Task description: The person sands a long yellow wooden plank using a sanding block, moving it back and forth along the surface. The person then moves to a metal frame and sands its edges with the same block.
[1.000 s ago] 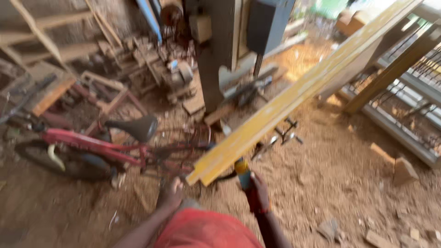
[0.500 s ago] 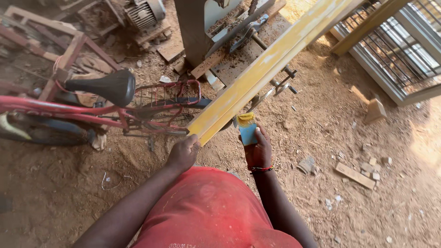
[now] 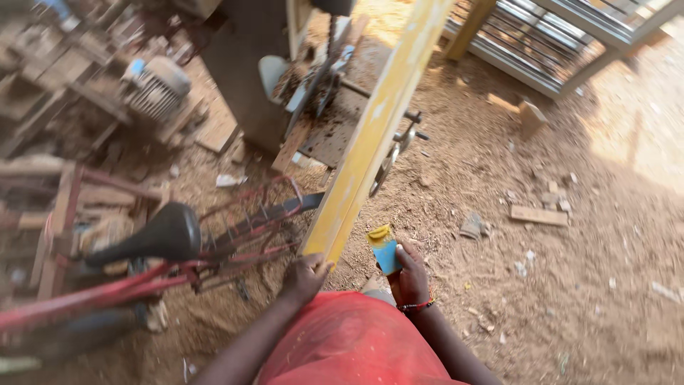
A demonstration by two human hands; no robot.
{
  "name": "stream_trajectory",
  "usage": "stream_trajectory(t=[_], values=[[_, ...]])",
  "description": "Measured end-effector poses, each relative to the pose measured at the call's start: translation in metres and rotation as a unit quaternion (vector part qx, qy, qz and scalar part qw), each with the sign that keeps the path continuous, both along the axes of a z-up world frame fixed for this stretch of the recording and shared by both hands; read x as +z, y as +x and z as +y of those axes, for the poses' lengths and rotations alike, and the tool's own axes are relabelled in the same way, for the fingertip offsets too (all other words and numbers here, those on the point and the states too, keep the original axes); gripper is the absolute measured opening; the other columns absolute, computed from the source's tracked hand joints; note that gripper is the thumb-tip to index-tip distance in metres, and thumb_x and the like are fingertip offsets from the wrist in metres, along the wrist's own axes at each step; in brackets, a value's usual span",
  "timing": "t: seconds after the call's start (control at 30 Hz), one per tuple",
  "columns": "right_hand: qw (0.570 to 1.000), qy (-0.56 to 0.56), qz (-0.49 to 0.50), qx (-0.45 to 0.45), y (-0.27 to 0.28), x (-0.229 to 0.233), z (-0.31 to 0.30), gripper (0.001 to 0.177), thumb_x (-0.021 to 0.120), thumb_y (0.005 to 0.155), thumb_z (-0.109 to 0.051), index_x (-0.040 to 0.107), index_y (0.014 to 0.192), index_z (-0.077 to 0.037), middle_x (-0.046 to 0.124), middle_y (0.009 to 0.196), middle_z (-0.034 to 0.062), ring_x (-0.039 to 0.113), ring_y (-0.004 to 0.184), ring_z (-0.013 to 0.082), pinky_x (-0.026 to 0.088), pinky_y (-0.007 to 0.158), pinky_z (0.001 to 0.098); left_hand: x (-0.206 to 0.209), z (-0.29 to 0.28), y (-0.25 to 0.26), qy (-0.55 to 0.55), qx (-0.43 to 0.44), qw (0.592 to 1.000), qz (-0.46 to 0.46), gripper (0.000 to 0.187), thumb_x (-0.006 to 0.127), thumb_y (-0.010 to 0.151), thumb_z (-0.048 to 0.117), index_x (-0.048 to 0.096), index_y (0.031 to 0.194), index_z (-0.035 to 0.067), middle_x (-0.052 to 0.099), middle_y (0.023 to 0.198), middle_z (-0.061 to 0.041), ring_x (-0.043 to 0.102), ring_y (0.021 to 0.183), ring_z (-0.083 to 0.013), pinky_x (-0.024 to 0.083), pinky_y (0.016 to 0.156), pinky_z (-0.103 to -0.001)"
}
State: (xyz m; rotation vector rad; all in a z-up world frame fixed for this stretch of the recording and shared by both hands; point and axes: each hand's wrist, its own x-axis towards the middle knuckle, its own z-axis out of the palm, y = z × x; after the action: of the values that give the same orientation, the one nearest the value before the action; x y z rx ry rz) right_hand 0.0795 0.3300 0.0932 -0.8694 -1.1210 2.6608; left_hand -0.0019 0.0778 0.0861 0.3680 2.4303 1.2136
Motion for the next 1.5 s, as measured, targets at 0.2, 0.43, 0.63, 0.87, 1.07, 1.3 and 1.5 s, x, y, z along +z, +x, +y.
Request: stream_trajectory(t=[0.2,0.43,0.63,0.87,1.07,1.3,1.5], values=[[0.999,0.025,-0.020,-0.037,0.003,0.006,-0.015,0.040,0.050,0.102,-0.015,0.056,0.137,0.004,0.071,0.119,0.0146,0.071,0.101,0.0221,0.059,0.085,0.0392,0.000,0.006,-0.021,0.075,-0.097,0.992,0.025,0.025,0.077,0.083,0.013,0.055,0.079,0.001,0.061,0.076,-0.018,0.063,0.072,-0.0345,0.049,0.064,-0.045],[0.996,0.034,-0.027,-0.084,0.013,0.012,-0.011,0.040,0.050,0.103,-0.015,0.056,0.137,0.006,0.070,0.120,0.0155,0.070,0.105,0.0223,0.059,0.090,0.0376,0.001,0.018,-0.033,0.062,-0.080,0.989,-0.104,0.009,0.078,0.080,0.013,0.074,0.085,0.007,0.078,0.079,-0.009,0.076,0.073,-0.0183,0.058,0.069,-0.033],[0.994,0.024,-0.031,-0.105,0.040,0.001,0.029,0.043,0.050,0.101,-0.016,0.053,0.139,0.005,0.070,0.122,0.0168,0.071,0.106,0.0235,0.059,0.092,0.0407,0.008,0.049,-0.022,0.089,-0.096,0.981,-0.140,0.007,0.076,0.080,0.006,0.079,0.086,0.007,0.081,0.078,-0.005,0.079,0.072,-0.0133,0.061,0.068,-0.029],[0.992,0.028,-0.028,-0.124,0.085,-0.022,0.094,0.045,0.050,0.101,-0.016,0.052,0.140,0.007,0.070,0.124,0.0175,0.071,0.108,0.0233,0.059,0.093,0.0390,0.023,0.125,0.029,0.100,-0.184,0.978,-0.004,0.004,0.078,0.077,0.004,0.078,0.081,0.006,0.079,0.075,-0.007,0.076,0.072,-0.0186,0.059,0.068,-0.034],[0.992,0.013,-0.022,-0.127,0.120,-0.039,0.140,0.045,0.047,0.102,-0.014,0.052,0.141,0.006,0.070,0.125,0.0185,0.071,0.110,0.0245,0.059,0.093,0.0382,0.026,0.176,0.057,0.075,-0.245,0.966,-0.018,0.009,0.070,0.082,0.003,0.077,0.084,0.006,0.078,0.079,-0.009,0.076,0.074,-0.0224,0.059,0.070,-0.034],[0.991,-0.009,-0.052,-0.127,0.137,-0.049,0.182,0.047,0.044,0.101,-0.014,0.049,0.143,0.006,0.069,0.126,0.0208,0.072,0.107,0.0269,0.060,0.088,0.0400,0.031,0.208,0.069,-0.002,-0.267,0.963,-0.033,0.009,0.067,0.086,0.008,0.075,0.090,0.007,0.077,0.083,-0.011,0.075,0.079,-0.0257,0.058,0.073,-0.038],[0.985,-0.004,-0.031,-0.172,0.141,-0.064,0.204,0.046,0.045,0.101,-0.014,0.049,0.142,0.006,0.070,0.123,0.0228,0.073,0.102,0.0282,0.063,0.083,0.0415,0.031,0.230,0.058,-0.014,-0.287,0.958,0.015,0.009,0.073,0.077,0.009,0.070,0.085,0.005,0.072,0.081,-0.013,0.072,0.078,-0.0292,0.056,0.070,-0.040]])
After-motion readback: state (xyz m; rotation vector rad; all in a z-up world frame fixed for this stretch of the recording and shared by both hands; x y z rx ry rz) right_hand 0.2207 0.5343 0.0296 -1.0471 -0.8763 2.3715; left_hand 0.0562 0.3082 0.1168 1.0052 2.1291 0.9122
